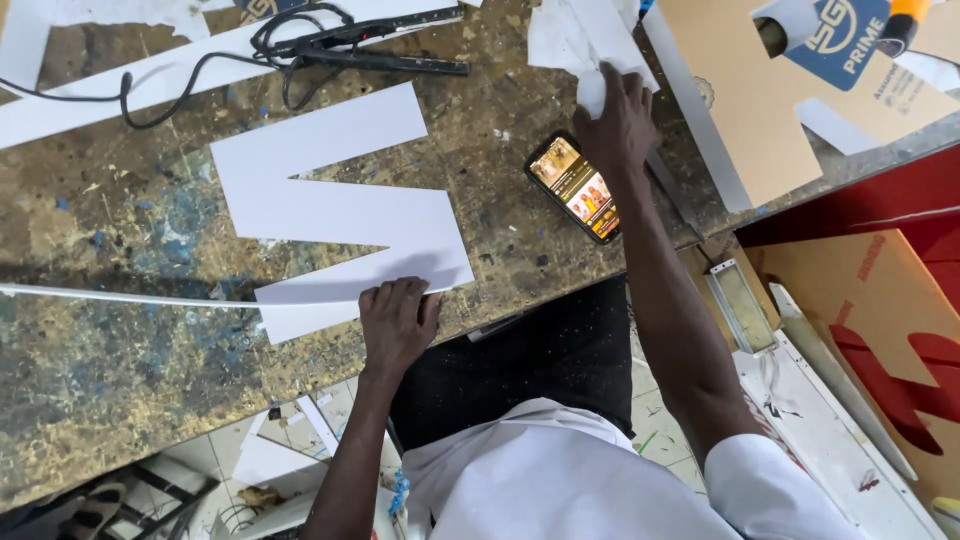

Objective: The person assembles a large white letter 'N' on a workbench. They apply glue to the edges of the letter pieces and press them together. They then use a staple gun to secure the joints of the letter.

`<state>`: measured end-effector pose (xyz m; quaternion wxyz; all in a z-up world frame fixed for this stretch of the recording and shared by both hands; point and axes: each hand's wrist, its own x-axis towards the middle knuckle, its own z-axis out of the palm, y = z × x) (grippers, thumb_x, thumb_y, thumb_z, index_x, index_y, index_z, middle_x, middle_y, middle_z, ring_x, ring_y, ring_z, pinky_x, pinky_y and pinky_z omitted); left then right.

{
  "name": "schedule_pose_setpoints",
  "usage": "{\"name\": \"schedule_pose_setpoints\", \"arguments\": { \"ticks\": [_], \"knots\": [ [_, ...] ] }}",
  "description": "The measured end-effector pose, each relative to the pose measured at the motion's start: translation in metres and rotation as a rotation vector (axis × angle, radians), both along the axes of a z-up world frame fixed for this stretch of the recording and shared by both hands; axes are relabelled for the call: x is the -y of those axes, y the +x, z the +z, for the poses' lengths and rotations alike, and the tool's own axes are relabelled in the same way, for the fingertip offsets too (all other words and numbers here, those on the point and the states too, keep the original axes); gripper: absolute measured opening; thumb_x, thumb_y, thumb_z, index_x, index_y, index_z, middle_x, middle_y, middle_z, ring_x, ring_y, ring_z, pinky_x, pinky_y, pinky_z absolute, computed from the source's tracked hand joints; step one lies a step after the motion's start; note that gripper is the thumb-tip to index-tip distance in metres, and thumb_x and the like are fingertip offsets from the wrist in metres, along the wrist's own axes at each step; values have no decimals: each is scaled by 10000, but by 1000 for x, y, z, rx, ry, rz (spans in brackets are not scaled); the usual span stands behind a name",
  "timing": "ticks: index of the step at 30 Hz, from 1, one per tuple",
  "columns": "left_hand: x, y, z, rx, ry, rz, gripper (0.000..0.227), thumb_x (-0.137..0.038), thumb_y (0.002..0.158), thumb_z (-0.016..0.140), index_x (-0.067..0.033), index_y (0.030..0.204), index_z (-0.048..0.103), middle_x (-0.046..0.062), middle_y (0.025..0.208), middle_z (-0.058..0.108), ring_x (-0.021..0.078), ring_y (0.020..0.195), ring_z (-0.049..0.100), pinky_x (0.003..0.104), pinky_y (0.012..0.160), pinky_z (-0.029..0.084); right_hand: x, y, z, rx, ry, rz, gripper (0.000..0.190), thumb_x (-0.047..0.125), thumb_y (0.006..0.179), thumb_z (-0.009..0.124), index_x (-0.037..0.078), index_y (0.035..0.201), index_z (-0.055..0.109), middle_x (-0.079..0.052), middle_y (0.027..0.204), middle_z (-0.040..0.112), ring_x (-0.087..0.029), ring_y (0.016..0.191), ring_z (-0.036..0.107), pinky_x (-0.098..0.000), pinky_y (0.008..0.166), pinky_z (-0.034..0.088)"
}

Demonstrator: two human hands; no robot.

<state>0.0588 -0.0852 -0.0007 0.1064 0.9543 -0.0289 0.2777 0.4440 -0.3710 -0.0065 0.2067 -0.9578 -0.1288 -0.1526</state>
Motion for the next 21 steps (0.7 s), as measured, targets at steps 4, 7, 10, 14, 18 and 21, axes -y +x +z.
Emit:
{"name": "schedule_pose_setpoints", "arguments": {
  "ticks": [4,7,10,14,18,21],
  "knots": [
    [3,0,4,-32,-15,19,217,-326,1107,751,-134,1203,783,50,1185,820,282,1026,736,473,901,439,8,-20,19,-173,208,71,750,324,835,890,116,1514,648,-192,1309,604,-435,1106,684,-585,732,591],
    [5,3,15,-9,3,1,201,-319,1125,752,-129,1169,802,64,1171,819,285,999,725,458,882,428,13,-65,36,-274,548,119,553,225,877,788,64,1404,748,-197,1285,663,-375,1101,709,-520,787,598],
    [5,7,17,28,17,-13,164,-288,1135,727,-140,1132,798,31,1134,777,247,972,688,429,876,383,6,-107,18,-206,657,236,543,126,876,904,54,1377,709,-120,1232,697,-275,1059,617,-441,821,505],
    [8,10,11,123,24,18,287,-449,1158,685,-187,1124,797,16,1000,764,209,914,724,387,872,424,-41,-173,10,-468,679,610,452,71,1022,830,64,1436,648,-206,1281,680,-433,1152,749,-511,957,622],
    [9,12,4,162,43,17,219,-408,1108,760,-193,1102,802,9,1002,760,230,920,727,391,852,433,-105,-196,29,-62,249,942,361,333,1105,775,192,1432,715,-61,1315,802,-306,1226,791,-437,1086,541],
    [8,10,10,151,46,2,229,-407,1092,775,-178,1093,793,23,982,738,249,896,716,402,815,441,-133,-194,35,-39,210,1031,425,138,1069,749,80,1476,640,-207,1399,754,-436,1350,721,-516,1103,608]
  ]
}}
